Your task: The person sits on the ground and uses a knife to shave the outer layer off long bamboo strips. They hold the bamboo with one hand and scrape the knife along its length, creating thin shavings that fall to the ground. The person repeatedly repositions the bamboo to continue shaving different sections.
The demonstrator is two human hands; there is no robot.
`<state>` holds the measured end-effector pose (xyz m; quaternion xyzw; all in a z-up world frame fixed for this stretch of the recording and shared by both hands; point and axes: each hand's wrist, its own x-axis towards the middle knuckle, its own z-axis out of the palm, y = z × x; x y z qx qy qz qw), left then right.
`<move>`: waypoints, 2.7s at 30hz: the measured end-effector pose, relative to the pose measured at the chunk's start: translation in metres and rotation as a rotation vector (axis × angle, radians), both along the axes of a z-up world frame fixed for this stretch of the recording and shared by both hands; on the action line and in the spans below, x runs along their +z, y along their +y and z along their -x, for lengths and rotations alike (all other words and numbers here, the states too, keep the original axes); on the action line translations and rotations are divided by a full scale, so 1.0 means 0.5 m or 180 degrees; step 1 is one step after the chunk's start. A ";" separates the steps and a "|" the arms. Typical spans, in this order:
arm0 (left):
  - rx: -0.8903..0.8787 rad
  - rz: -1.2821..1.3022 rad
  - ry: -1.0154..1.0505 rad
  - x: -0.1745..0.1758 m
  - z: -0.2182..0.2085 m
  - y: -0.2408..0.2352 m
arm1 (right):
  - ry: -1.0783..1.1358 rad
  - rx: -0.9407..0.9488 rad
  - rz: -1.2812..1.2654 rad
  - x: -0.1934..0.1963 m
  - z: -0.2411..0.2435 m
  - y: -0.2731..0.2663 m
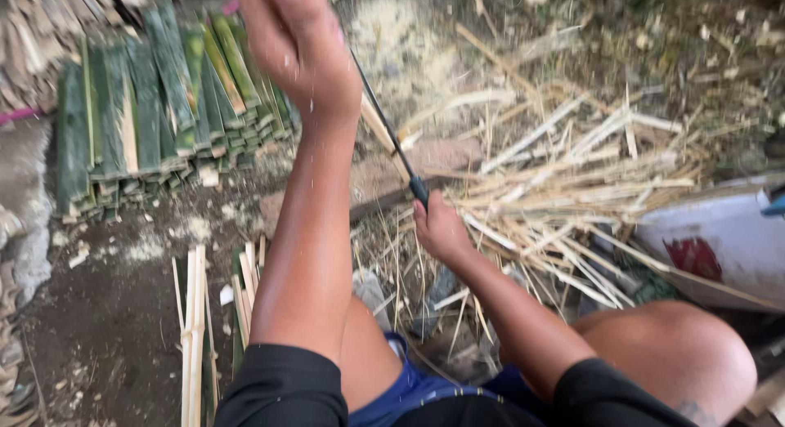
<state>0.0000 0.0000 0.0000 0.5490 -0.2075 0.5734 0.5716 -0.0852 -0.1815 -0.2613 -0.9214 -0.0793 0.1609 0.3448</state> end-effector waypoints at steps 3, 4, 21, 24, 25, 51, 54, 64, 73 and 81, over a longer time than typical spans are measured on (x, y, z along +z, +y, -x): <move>-0.0249 -0.0042 0.0042 -0.003 0.033 -0.010 | -0.0494 -0.0095 -0.0291 0.005 0.017 -0.007; -0.0224 0.0006 0.0167 -0.019 0.044 -0.013 | -0.0262 -0.0037 -0.0408 0.007 0.031 -0.005; -0.0150 0.0147 -0.0041 -0.023 0.038 -0.066 | -0.0926 -0.0582 -0.3684 0.120 0.035 -0.057; -0.0164 0.0103 0.0214 -0.035 0.074 -0.082 | -0.0918 -0.0105 -0.0591 -0.013 0.058 -0.040; -0.0166 0.0077 0.0180 -0.026 0.068 -0.077 | -0.0879 -0.0166 -0.0468 -0.035 0.036 -0.035; 0.0141 -0.0066 0.0320 -0.049 0.096 -0.115 | -0.0690 -0.0528 -0.0253 -0.022 0.073 -0.052; -0.0388 0.0189 0.0060 -0.065 0.080 -0.080 | -0.0496 -0.0248 -0.0166 0.001 0.066 -0.058; 0.0089 -0.0062 0.0302 -0.018 0.062 -0.050 | -0.2284 -0.0038 -0.2318 0.198 0.064 -0.040; 0.0031 -0.0154 0.0659 -0.096 0.035 -0.052 | -0.0160 -0.0173 0.0017 -0.149 -0.032 0.021; -0.0040 0.0504 0.0906 -0.225 0.068 -0.016 | -0.0301 -0.0134 -0.0598 -0.062 0.071 0.008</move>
